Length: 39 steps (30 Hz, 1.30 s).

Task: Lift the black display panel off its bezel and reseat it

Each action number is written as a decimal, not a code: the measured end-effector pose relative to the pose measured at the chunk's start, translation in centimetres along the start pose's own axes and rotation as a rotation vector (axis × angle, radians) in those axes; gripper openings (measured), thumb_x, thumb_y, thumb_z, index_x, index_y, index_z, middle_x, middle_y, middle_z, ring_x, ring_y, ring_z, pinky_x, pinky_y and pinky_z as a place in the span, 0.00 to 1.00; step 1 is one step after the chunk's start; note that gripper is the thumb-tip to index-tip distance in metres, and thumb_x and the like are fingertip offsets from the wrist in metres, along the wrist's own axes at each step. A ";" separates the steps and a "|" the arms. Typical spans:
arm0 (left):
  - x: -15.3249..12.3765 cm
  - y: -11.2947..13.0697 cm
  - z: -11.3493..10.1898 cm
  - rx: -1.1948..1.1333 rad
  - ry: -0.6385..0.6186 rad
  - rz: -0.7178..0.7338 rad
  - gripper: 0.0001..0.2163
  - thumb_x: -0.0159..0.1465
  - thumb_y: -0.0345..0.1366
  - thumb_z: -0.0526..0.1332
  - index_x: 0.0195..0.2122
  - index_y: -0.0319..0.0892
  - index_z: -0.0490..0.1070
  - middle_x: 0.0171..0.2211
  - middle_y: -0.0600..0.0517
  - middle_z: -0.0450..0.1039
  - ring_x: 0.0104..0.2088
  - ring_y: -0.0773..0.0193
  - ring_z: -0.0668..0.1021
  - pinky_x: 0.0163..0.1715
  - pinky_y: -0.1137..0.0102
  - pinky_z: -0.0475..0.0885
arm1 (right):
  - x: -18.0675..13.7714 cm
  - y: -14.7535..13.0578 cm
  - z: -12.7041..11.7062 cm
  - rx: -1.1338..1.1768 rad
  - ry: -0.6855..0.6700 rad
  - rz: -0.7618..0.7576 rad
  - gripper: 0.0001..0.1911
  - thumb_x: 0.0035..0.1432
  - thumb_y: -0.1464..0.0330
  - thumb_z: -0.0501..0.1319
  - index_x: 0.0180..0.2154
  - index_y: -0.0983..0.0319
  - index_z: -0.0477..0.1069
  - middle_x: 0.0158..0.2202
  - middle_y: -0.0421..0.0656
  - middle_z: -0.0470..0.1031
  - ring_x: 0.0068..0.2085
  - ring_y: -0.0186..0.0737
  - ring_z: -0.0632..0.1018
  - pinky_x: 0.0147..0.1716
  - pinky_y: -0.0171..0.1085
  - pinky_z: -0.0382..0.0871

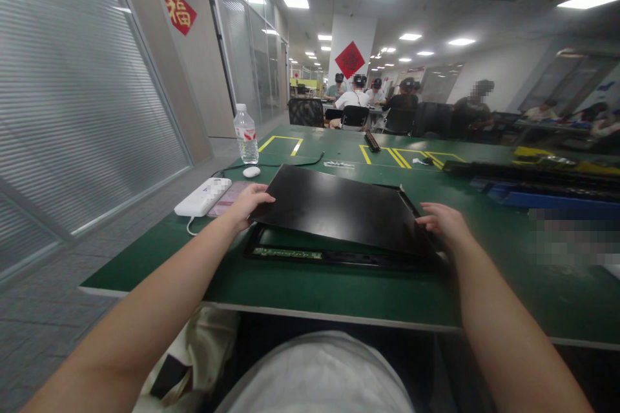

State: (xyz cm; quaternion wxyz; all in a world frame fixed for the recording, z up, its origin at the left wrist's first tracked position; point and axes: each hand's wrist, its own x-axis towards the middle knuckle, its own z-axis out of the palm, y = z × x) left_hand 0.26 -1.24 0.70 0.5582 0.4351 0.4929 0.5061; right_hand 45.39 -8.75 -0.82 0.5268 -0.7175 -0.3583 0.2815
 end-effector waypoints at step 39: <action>-0.4 -0.5 0.7 0.183 0.033 0.013 0.20 0.39 0.30 0.72 0.33 0.44 0.68 0.23 0.55 0.74 0.23 0.59 0.76 0.22 0.70 0.67 | 1.6 1.8 -0.3 -0.230 0.069 -0.159 0.13 0.52 0.65 0.63 0.39 0.62 0.79 0.25 0.44 0.79 0.20 0.35 0.71 0.22 0.34 0.63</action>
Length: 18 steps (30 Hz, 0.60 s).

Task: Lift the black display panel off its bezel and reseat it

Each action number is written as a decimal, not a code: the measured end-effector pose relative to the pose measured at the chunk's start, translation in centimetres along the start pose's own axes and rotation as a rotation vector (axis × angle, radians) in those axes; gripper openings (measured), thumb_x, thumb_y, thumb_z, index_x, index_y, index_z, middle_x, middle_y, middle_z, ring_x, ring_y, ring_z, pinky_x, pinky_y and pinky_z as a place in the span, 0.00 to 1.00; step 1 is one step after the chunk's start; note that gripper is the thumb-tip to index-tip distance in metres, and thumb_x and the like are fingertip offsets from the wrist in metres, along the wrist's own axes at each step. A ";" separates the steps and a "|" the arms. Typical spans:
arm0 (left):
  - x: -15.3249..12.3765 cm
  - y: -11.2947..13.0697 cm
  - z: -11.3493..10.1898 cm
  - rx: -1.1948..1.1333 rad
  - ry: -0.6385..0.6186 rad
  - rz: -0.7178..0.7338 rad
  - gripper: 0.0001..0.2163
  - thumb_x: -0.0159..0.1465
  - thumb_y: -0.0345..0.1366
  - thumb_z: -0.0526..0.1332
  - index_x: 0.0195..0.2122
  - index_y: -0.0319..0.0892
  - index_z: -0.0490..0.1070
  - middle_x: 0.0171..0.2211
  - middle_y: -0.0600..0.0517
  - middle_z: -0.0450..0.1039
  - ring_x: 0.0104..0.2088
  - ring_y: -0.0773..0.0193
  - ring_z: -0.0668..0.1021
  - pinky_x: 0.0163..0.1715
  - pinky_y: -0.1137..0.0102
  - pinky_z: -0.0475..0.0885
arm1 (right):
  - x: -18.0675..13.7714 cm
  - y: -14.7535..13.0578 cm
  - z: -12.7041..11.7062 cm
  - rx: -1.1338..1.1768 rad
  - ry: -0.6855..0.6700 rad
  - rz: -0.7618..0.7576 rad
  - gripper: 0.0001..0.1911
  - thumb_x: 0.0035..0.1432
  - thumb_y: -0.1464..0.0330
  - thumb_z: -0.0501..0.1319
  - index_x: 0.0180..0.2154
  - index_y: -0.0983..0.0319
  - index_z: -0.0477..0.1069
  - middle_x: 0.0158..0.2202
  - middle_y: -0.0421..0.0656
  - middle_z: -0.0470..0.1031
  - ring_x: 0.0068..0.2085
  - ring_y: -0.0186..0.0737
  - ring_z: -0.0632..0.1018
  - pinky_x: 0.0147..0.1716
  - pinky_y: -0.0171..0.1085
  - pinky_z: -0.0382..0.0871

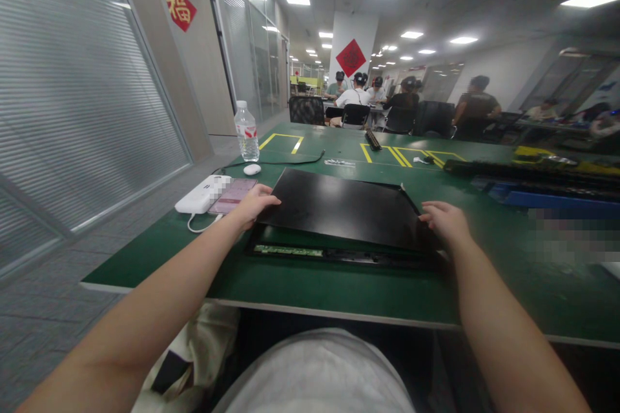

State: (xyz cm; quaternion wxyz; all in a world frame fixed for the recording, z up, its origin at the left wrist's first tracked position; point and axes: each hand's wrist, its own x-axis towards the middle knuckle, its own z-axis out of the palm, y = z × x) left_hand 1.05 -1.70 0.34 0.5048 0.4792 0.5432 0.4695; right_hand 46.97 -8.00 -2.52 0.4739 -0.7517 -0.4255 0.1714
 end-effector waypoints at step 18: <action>0.2 0.0 0.2 -0.043 0.030 -0.004 0.15 0.42 0.29 0.72 0.29 0.42 0.69 0.21 0.55 0.73 0.22 0.61 0.76 0.22 0.70 0.68 | -0.6 -0.9 -0.2 -0.210 0.005 -0.013 0.14 0.51 0.66 0.63 0.41 0.60 0.80 0.28 0.44 0.81 0.24 0.39 0.76 0.25 0.36 0.67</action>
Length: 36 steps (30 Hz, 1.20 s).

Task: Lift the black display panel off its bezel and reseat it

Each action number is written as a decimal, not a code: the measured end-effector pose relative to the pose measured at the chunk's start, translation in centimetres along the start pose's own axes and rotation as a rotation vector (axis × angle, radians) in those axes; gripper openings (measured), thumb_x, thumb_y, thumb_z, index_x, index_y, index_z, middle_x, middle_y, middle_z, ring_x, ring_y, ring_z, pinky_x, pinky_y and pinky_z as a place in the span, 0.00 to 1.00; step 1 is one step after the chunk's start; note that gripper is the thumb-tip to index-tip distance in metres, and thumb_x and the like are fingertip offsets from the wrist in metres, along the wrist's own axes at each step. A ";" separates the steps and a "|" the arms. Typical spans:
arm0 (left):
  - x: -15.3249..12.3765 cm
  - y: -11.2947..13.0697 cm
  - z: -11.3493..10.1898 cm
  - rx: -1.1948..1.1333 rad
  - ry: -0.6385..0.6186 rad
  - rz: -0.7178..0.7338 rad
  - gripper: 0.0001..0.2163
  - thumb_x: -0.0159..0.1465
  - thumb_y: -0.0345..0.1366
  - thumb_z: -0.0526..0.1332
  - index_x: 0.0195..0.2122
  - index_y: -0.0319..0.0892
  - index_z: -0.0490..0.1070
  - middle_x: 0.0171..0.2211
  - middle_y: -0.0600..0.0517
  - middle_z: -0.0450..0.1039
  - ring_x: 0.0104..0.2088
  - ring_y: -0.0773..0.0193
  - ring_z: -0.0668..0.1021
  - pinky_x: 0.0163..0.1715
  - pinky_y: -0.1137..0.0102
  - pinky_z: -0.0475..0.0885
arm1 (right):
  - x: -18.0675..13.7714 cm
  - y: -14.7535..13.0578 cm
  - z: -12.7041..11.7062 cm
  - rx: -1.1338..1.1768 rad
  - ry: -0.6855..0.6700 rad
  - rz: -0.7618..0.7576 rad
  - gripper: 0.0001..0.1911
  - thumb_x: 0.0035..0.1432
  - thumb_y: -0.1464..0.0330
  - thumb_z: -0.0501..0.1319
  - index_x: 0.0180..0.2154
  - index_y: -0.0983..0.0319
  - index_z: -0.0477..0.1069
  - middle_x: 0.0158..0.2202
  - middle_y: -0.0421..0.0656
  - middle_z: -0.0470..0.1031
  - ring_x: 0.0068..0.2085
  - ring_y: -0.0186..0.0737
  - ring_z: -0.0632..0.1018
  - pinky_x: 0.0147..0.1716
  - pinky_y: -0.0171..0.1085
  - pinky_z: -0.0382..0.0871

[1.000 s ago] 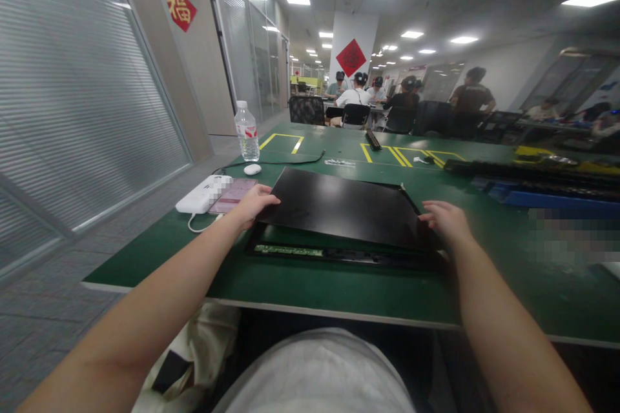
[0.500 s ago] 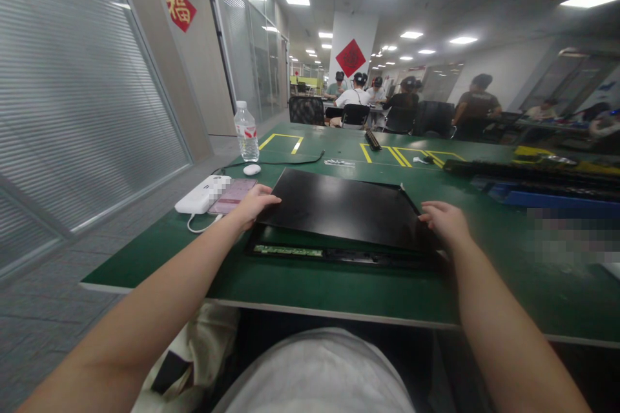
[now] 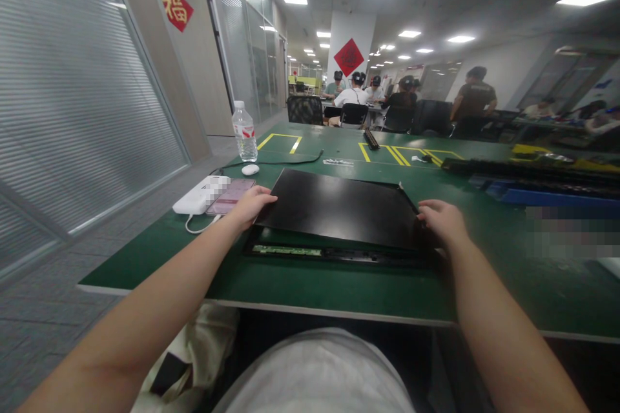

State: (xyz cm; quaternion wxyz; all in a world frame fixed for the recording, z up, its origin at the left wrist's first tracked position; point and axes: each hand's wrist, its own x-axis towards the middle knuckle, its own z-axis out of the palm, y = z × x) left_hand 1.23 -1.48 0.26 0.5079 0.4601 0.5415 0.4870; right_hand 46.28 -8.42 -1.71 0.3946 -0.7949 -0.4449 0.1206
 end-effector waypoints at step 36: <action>0.4 -0.5 -0.2 0.072 -0.072 0.000 0.18 0.44 0.29 0.70 0.38 0.40 0.73 0.26 0.52 0.79 0.29 0.57 0.81 0.28 0.68 0.72 | 0.0 0.0 0.2 -0.056 -0.016 0.007 0.17 0.52 0.66 0.60 0.42 0.62 0.80 0.30 0.44 0.82 0.22 0.36 0.75 0.25 0.35 0.68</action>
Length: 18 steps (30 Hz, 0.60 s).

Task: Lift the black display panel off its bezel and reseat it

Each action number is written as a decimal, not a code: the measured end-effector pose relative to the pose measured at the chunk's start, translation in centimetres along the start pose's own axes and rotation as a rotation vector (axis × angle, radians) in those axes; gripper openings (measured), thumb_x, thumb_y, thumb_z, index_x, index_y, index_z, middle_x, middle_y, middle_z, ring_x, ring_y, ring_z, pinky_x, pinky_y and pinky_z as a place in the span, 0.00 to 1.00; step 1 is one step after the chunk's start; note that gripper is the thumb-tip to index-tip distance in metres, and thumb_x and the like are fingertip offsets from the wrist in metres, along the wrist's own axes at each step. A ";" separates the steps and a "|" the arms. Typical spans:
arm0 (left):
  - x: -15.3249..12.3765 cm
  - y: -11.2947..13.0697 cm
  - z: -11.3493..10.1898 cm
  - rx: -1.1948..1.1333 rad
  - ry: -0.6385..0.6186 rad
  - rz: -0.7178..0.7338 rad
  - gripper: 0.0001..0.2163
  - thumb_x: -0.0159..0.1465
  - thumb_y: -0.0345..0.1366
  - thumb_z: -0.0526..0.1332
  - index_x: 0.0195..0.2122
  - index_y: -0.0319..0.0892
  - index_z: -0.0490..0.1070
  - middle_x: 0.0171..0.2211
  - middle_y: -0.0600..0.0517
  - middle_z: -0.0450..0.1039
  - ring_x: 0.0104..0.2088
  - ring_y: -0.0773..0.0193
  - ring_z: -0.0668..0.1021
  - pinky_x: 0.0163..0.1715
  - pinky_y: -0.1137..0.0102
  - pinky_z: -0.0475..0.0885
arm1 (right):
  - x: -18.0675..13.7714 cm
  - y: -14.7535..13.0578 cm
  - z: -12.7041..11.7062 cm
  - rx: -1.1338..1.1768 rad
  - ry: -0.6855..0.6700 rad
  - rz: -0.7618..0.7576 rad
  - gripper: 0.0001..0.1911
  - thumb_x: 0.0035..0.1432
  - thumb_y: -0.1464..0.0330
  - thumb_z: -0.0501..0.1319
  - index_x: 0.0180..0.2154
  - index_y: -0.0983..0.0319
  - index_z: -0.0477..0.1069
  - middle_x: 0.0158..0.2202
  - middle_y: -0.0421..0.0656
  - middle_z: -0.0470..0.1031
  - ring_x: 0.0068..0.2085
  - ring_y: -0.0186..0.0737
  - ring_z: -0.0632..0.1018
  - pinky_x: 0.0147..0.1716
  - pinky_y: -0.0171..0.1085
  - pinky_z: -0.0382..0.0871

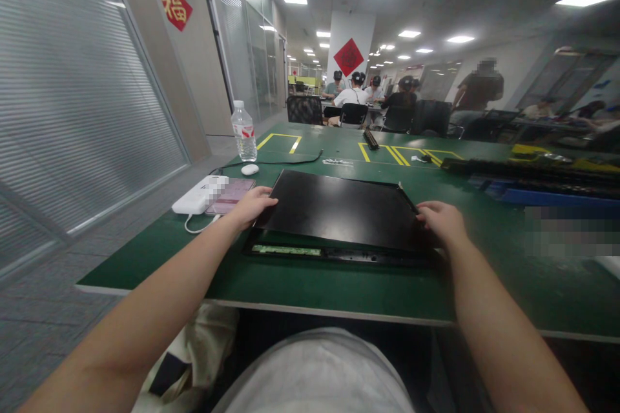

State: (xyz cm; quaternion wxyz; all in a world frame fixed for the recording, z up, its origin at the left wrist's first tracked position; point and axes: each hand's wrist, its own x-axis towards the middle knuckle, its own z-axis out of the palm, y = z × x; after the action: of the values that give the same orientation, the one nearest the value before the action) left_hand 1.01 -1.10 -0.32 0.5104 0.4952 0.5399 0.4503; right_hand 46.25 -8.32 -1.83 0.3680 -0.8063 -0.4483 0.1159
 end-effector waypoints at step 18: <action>-0.3 0.3 0.1 0.027 0.002 -0.006 0.16 0.46 0.29 0.68 0.37 0.42 0.71 0.25 0.53 0.78 0.28 0.57 0.80 0.26 0.68 0.72 | -0.3 -0.2 -0.1 0.020 -0.012 0.029 0.16 0.51 0.66 0.61 0.41 0.61 0.81 0.31 0.45 0.82 0.23 0.36 0.76 0.25 0.35 0.70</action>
State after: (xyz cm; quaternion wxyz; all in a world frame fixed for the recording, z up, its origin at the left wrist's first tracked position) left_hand 1.15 -1.39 -0.01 0.5042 0.5001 0.5480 0.4420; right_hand 45.98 -8.49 -1.64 0.3718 -0.8081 -0.4378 0.1306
